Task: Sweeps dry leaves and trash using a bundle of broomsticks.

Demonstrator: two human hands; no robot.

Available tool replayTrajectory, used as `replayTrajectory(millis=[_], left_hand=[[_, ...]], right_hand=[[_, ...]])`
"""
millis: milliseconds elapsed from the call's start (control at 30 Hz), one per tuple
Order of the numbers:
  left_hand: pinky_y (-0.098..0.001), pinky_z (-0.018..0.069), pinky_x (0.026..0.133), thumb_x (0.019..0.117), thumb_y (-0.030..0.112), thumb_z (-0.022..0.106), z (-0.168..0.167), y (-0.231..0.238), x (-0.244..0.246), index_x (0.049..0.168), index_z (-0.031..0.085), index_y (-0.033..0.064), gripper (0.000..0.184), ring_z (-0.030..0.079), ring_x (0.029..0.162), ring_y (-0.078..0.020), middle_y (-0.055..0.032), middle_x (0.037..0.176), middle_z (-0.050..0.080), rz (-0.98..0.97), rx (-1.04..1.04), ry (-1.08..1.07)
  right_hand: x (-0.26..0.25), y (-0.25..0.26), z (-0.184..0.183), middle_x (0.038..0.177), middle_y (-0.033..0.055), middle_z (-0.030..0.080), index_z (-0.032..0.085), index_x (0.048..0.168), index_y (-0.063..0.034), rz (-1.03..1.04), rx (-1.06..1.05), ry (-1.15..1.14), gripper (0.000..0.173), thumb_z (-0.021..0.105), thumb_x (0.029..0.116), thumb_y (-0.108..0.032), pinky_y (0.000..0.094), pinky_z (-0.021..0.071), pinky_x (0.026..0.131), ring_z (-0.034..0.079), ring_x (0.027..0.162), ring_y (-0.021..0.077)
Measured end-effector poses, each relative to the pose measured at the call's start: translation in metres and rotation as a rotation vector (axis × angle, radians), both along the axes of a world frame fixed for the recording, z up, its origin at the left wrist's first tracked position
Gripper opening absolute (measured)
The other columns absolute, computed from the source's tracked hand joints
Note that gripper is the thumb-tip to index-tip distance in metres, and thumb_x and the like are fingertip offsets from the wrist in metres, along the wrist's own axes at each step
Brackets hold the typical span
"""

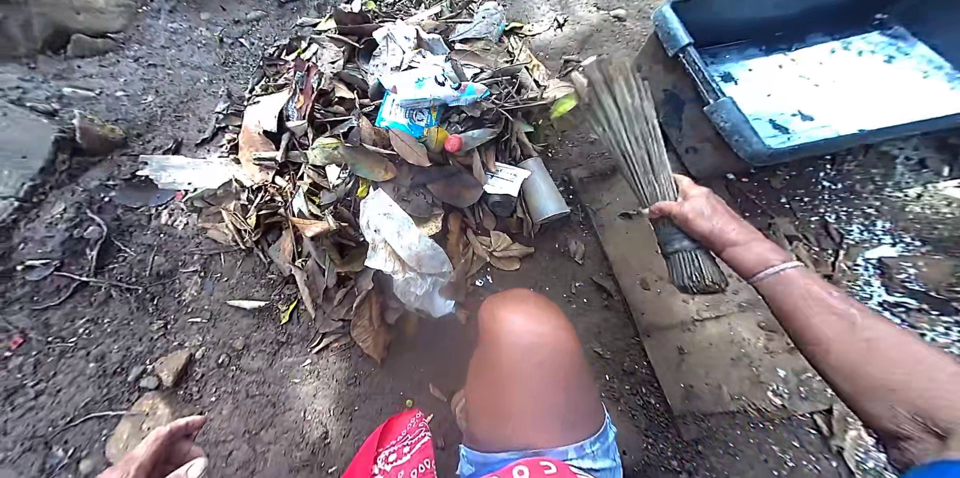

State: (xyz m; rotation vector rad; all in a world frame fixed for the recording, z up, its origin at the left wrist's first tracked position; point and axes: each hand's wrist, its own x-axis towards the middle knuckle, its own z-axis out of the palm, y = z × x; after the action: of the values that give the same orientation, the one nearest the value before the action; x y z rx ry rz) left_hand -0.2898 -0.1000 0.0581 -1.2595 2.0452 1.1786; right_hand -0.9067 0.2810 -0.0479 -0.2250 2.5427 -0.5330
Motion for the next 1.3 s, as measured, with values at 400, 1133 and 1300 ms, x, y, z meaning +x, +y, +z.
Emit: replayTrajectory(millis=[400,1133,1300], left_hand=[[-0.0396,0.059,0.079,0.0818,0.056,0.061,-0.019,0.009,0.009,0.138,0.055,-0.0005,0.079,0.07,0.083,-0.0135,-0.0075,0.1,0.073,-0.002,-0.125,0.063],[-0.0378,0.0592,0.083,0.0871,0.044,0.063,-0.014,0.007,0.014,0.141,0.044,-0.0109,0.08,0.071,0.089,-0.0142,-0.0148,0.109,0.071,-0.073,-0.065,0.065],[-0.0364,0.0593,0.083,0.0864,0.052,0.063,-0.014,0.009,0.022,0.142,0.045,-0.0093,0.085,0.071,0.089,-0.0118,-0.012,0.108,0.072,-0.067,-0.088,0.094]], right_hand=[[0.06,-0.065,-0.061,0.106,0.0269,0.067,0.054,0.136,-0.0025,0.142,-0.27,-0.171,0.05,0.071,0.0891,-0.013,0.0642,0.052,0.08,0.067,0.09,0.0414],[0.107,0.026,-0.028,0.114,0.0254,0.066,0.042,0.15,-0.0068,0.103,-0.235,-0.326,0.07,0.07,0.0865,-0.001,0.0577,0.0532,0.086,0.067,0.096,0.036],[0.105,0.046,0.002,0.11,0.0338,0.066,0.036,0.156,-0.0129,0.146,-0.054,-0.101,0.076,0.075,0.09,-0.008,0.074,0.047,0.085,0.065,0.099,0.0527]])
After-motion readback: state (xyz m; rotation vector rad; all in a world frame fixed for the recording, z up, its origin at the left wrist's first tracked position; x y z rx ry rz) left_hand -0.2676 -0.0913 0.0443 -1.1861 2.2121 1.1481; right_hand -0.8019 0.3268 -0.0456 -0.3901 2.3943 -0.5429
